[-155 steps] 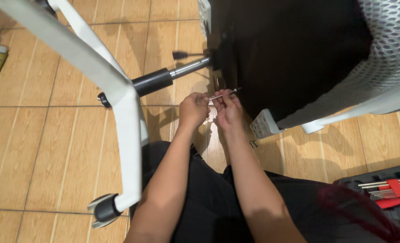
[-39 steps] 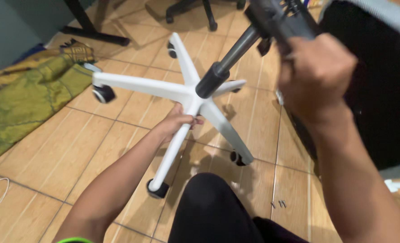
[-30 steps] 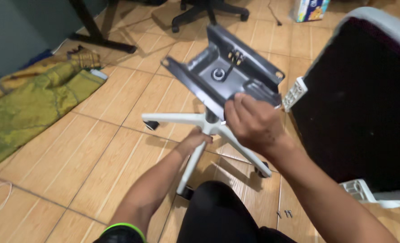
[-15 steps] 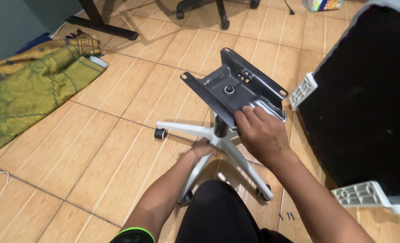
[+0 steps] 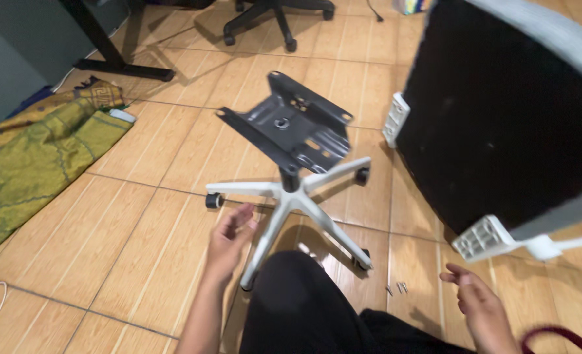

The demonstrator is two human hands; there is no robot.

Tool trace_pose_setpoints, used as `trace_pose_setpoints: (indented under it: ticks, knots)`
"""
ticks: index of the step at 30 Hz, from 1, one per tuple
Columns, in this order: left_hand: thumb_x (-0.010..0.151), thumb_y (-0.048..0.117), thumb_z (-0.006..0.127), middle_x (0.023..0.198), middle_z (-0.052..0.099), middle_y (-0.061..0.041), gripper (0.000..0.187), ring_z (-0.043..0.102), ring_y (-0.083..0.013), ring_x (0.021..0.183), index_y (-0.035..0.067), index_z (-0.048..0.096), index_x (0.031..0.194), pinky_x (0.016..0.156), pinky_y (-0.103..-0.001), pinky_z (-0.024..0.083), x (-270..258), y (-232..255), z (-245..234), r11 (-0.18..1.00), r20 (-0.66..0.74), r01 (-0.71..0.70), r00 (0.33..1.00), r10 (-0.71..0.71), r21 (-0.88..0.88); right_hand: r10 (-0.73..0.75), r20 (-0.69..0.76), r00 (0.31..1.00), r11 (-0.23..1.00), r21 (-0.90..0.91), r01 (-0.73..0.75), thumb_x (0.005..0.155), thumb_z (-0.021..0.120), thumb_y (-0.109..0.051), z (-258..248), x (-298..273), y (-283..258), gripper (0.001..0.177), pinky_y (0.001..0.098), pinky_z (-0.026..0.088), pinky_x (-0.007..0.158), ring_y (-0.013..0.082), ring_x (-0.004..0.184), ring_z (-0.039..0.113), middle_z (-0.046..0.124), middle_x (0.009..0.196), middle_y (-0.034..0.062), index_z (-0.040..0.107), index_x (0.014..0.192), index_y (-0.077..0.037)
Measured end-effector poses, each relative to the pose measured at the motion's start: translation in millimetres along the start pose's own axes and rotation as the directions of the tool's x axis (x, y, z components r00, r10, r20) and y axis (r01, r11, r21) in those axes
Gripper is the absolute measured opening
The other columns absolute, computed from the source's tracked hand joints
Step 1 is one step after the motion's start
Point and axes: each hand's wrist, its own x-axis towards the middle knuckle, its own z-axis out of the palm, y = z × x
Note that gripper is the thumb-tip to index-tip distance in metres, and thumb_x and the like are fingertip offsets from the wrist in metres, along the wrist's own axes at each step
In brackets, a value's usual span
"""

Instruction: The person disassembles an office chair by removing screws from the base and backrest using a hex key and screwdriver. The chair is taken apart into separate components.

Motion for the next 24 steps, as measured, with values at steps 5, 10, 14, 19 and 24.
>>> trace_pose_setpoints:
  ticks: [5,10,14,19,24]
  knots:
    - [0.099,0.016,0.063,0.132,0.073,-0.012,0.026,0.064,-0.0235,0.127,0.006,0.065,0.124,0.107,-0.036,0.049,-28,65,44,0.990,0.504,-0.129,0.853,0.140,-0.056,0.234,-0.136,0.963,0.668,0.742,-0.057,0.111,0.039,-0.046,-85,41,114,0.041,0.0284,0.044,0.072,0.0130,0.079,0.050,0.064,0.105,-0.0022,0.064,0.118,-0.014]
    - [0.099,0.012,0.071,0.135,0.074,-0.012,0.004,0.068,-0.0257,0.130,0.010,0.073,0.097,0.109,-0.036,0.051,-58,102,136,0.936,0.702,-0.337,0.644,0.305,-0.097,0.259,-0.342,0.903,0.570,0.809,0.143,0.110,0.057,-0.050,-118,113,163,0.036,0.0325,0.040,0.067,0.0144,0.081,0.047,0.058,0.100,-0.0003,0.060,0.106,-0.014]
    - [0.068,0.009,0.087,0.146,0.061,-0.011,0.066,0.056,-0.0273,0.137,0.008,0.063,0.129,0.112,-0.041,0.043,-74,125,206,0.945,0.769,-0.326,0.610,0.191,0.024,0.374,-0.274,0.886,0.641,0.766,-0.033,0.104,0.046,-0.065,-108,130,174,0.053,0.0299,0.037,0.064,0.0122,0.077,0.043,0.060,0.099,-0.0028,0.067,0.110,-0.017]
    - [0.083,0.019,0.088,0.153,0.056,-0.011,0.065,0.049,-0.0311,0.151,0.010,0.059,0.141,0.125,-0.046,0.042,-50,174,318,0.716,0.800,-0.680,0.338,0.495,-0.155,0.216,-0.058,0.975,0.490,0.870,-0.056,0.101,0.051,-0.066,-100,139,191,0.049,0.0260,0.033,0.054,0.0093,0.066,0.044,0.061,0.090,-0.0048,0.063,0.122,-0.023]
    - [0.085,0.063,0.081,0.128,0.070,-0.005,0.063,0.059,-0.0305,0.126,0.015,0.071,0.125,0.110,-0.053,0.038,42,260,455,0.169,0.692,-0.985,0.113,0.713,-0.013,0.427,0.032,0.904,0.446,0.862,-0.241,0.102,0.051,-0.062,-94,152,188,0.053,0.0259,0.030,0.045,0.0118,0.054,0.041,0.052,0.076,-0.0032,0.062,0.132,-0.020]
